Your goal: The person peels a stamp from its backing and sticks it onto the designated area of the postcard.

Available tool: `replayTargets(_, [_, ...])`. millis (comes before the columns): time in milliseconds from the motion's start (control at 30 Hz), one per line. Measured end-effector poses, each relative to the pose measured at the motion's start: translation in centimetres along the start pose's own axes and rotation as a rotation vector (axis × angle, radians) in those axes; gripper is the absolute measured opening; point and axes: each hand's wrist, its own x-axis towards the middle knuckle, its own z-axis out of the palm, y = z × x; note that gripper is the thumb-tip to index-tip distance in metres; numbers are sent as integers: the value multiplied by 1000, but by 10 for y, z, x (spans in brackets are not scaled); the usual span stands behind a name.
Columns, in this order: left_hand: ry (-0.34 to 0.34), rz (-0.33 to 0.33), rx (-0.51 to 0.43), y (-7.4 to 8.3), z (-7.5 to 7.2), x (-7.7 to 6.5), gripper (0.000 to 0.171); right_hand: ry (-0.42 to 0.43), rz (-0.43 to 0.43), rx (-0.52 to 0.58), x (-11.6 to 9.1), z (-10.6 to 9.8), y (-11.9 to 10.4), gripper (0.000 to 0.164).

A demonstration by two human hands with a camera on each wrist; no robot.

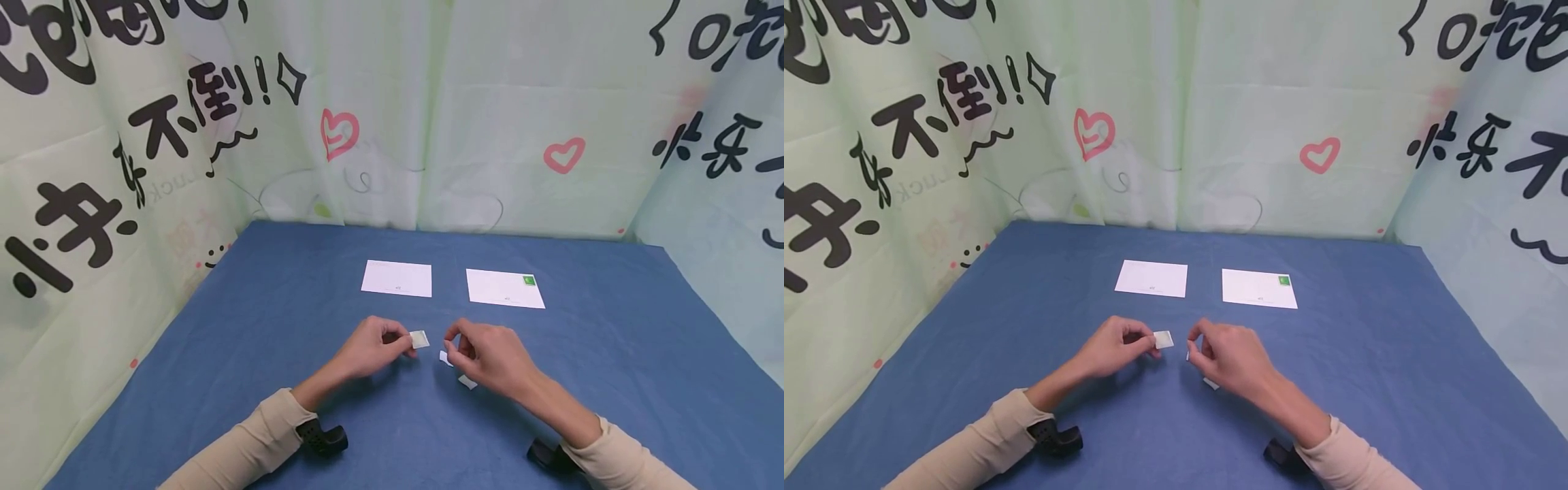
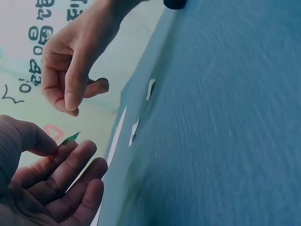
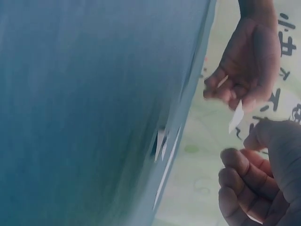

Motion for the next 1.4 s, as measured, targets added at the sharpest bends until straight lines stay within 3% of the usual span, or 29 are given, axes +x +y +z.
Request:
replayTargets(333, [-27, -109, -153, 0, 4, -1, 20, 22, -84, -25, -2, 3, -9, 11])
replayTargets(567, [-100, -151, -279, -1, 7, -3, 24, 47, -178, -40, -3, 5, -13, 21])
replayTargets(767, [-148, -196, -348, 1, 8, -5, 25, 47, -209, -26, -5, 6, -14, 25])
replayTargets(967, [-161, -217, -365, 3, 9, -5, 25, 26, -218, -17, -6, 6, -14, 27])
replayTargets(1400, [-169, -178, -265, 3, 8, -5, 24, -48, -217, -29, -5, 6, -14, 19])
